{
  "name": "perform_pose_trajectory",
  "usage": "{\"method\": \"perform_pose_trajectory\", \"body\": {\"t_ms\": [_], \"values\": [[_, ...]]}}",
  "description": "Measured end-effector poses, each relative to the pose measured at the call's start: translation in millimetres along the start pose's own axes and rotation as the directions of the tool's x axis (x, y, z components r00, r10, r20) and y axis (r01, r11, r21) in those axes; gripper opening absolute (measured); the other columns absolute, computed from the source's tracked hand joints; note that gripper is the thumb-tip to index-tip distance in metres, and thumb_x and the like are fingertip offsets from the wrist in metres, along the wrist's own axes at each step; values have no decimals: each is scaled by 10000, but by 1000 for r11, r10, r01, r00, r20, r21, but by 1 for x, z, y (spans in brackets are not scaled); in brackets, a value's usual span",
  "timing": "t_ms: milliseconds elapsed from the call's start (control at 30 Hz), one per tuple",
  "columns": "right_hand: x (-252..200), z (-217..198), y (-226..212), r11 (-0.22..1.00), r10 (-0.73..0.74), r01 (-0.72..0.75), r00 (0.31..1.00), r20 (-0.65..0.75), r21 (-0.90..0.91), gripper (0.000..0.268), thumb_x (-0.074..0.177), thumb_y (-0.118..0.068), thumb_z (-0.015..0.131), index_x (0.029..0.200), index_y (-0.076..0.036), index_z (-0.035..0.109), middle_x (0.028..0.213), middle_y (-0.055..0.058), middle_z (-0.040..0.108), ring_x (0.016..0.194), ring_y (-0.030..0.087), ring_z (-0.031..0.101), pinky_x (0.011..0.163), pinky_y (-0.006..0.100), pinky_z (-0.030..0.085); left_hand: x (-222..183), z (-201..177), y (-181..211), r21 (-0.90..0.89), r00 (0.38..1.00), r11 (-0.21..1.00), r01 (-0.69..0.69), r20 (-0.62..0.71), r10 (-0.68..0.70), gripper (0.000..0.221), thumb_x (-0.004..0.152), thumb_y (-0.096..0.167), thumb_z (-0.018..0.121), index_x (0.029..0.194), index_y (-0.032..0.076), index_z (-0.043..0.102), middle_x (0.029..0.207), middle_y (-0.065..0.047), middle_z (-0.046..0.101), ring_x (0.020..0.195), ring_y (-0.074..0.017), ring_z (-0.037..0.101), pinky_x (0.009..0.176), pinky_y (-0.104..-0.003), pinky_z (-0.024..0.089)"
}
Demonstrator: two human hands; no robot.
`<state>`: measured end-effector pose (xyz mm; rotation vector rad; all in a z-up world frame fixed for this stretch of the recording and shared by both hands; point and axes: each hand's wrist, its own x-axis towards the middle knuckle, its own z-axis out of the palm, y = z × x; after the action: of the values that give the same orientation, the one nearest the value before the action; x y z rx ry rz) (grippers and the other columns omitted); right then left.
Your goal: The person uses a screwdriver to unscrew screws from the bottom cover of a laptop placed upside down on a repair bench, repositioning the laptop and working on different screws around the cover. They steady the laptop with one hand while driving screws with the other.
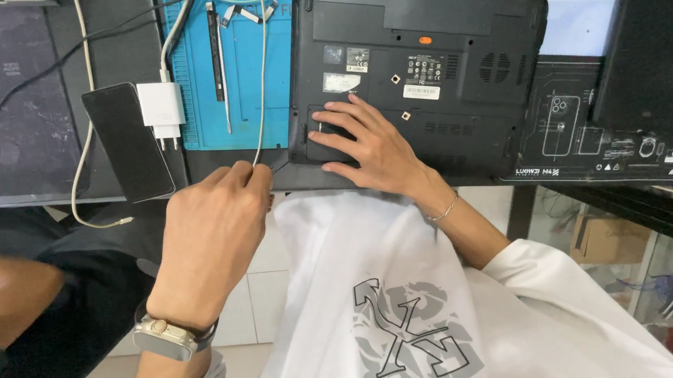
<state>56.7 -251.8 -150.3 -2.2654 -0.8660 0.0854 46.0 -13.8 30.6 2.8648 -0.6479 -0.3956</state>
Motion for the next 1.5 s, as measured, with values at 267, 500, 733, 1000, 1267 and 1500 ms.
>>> {"method": "perform_pose_trajectory", "body": {"t_ms": [267, 500, 733, 1000, 1267, 1500], "values": [[4, -10, -3, 1000, -9, 9, 1000, -6, 4, 543, 823, -264, 854, 1322, -137, 684, 1462, 59, 569, 1414, 285, 481, 1246, 520, 348, 8, -3, 10, 88, 997, 993, -76, -2, 77, 173, 779, 32, 682, 947, 49, 640, 938, -43, 619, 849, -198, 679, 596, -322, 542], [5, -12, -5, 1000, 1, -1, 1000, 10, 7, 550, 813, -254, 852, 1323, -138, 681, 1461, 60, 571, 1412, 286, 485, 1251, 527, 346, 9, 6, 17, 286, 978, 953, 98, 147, -145, 345, 1041, 355, 623, 938, 26, 601, 1057, -84, 520, 889, -183, 640, 583, -285, 559], [0, -6, -3, 1000, 6, -6, 1000, -29, 1, 535, 852, -271, 840, 1347, -162, 670, 1474, 48, 561, 1424, 283, 481, 1258, 526, 346, 16, -7, 18, 161, 990, 977, -140, -12, 144, 247, 737, 67, 715, 972, 53, 642, 1046, -72, 537, 888, -180, 657, 557, -273, 562], [-1, -3, -1, 1000, -13, 13, 999, -35, 4, 515, 874, -275, 834, 1349, -171, 663, 1485, 38, 545, 1434, 280, 477, 1278, 519, 341, 19, -12, 18, 233, 993, 970, -75, 107, 51, 284, 809, 157, 743, 1053, 67, 632, 1038, -57, 527, 879, -166, 654, 562, -251, 570], [0, -9, 0, 1000, -9, 9, 1000, -21, 4, 517, 874, -274, 835, 1350, -167, 662, 1487, 43, 545, 1436, 281, 482, 1273, 520, 346, 24, -8, 17, 224, 984, 971, -84, 175, 45, 184, 841, 104, 690, 998, 26, 636, 1052, -63, 542, 835, -148, 672, 534, -266, 567], [4, -11, -7, 1000, -11, 11, 1000, -12, -18, 526, 842, -255, 847, 1329, -142, 683, 1454, 69, 582, 1405, 293, 497, 1238, 529, 364, 13, 4, 11, 241, 999, 970, -13, 37, 4, 154, 805, 62, 676, 943, 23, 618, 1077, -96, 555, 820, -154, 699, 590, -265, 582]]}}
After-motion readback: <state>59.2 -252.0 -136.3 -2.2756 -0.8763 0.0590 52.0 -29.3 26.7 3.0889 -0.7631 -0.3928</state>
